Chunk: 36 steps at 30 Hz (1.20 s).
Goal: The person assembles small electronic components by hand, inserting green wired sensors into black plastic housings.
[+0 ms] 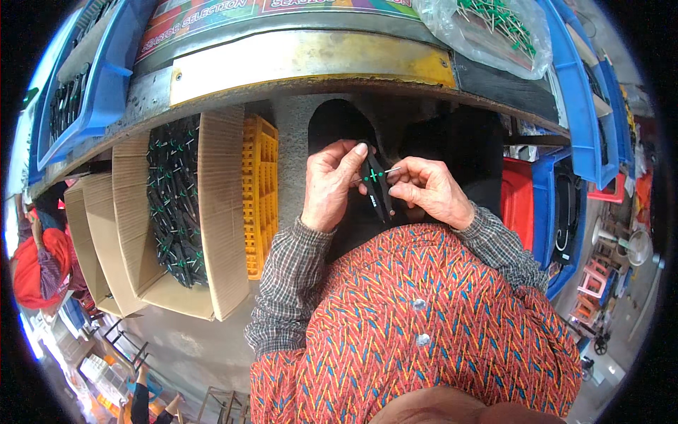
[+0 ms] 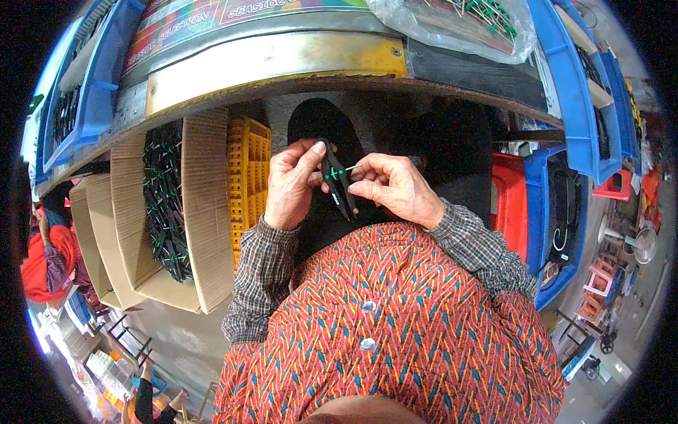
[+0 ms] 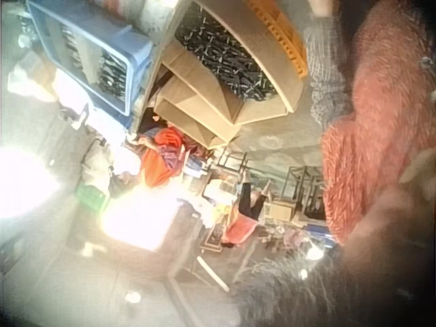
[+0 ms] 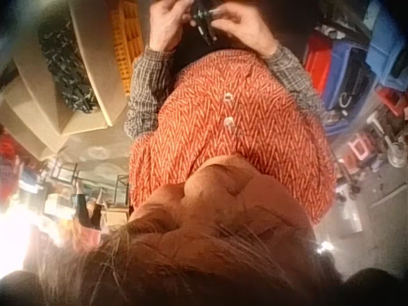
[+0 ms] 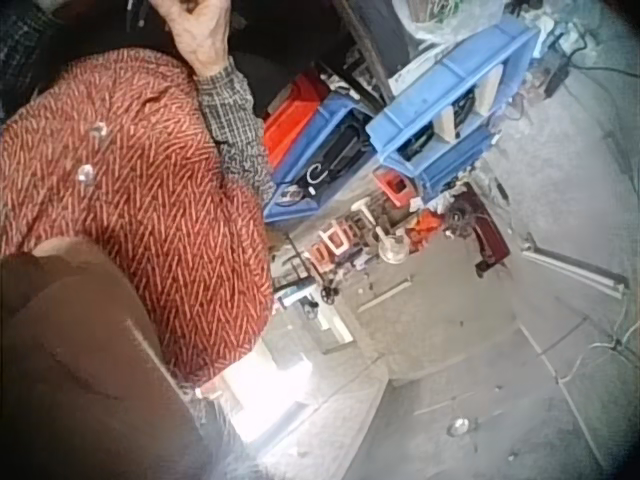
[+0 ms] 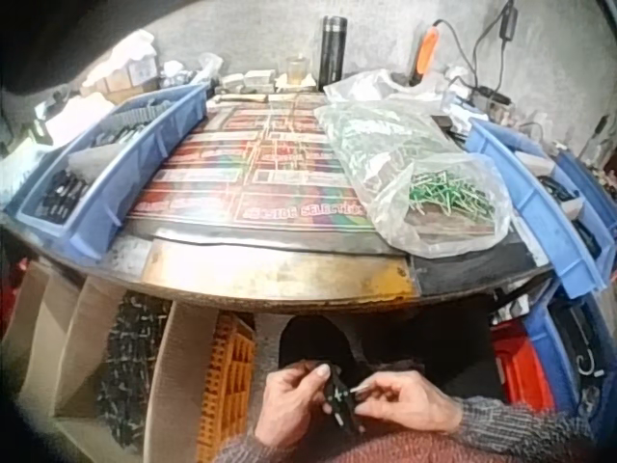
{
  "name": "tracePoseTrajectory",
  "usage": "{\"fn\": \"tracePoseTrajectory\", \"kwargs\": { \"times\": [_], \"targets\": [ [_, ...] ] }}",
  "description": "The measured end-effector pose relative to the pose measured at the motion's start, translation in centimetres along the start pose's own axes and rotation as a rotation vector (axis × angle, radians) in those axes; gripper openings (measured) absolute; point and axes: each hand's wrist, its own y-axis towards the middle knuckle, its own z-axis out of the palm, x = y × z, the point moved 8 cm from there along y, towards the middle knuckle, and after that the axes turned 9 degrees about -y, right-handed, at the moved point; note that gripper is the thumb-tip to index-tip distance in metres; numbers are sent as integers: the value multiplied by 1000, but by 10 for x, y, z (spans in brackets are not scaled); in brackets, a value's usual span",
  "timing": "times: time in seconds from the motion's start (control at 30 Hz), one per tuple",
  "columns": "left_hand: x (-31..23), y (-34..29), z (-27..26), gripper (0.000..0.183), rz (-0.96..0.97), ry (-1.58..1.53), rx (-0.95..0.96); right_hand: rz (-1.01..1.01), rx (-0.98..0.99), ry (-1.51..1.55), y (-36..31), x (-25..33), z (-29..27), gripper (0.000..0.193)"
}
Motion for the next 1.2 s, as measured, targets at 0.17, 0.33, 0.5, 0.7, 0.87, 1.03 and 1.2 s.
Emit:
{"fn": "tracePoseTrajectory", "kwargs": {
  "times": [0.17, 0.33, 0.5, 0.7, 0.87, 1.03, 1.2],
  "targets": [
    [-1, -1, -1, 21, 5, -25, -17, 7, -14, -19, -2, 1, -1, 21],
    [-3, 0, 1, 21, -10, -71, 11, 16, -10, -28, -2, 2, -2, 17],
    [-8, 1, -4, 19, -6, -47, -24, -4, -15, -47, 0, 0, -3, 16],
    [-4, 3, -4, 19, -16, -79, -15, 9, -18, -44, -2, -1, -4, 14],
    [-5, -2, -3, 18, -22, -70, -20, -9, -33, -51, -2, -3, -4, 19],
    [-4, -1, -3, 22, -19, -91, -32, -20, -39, -62, -2, 0, -5, 18],
    [0, -1, -2, 21, -24, -111, -2, 6, -10, -37, -2, 5, -1, 18]
  ]
}}
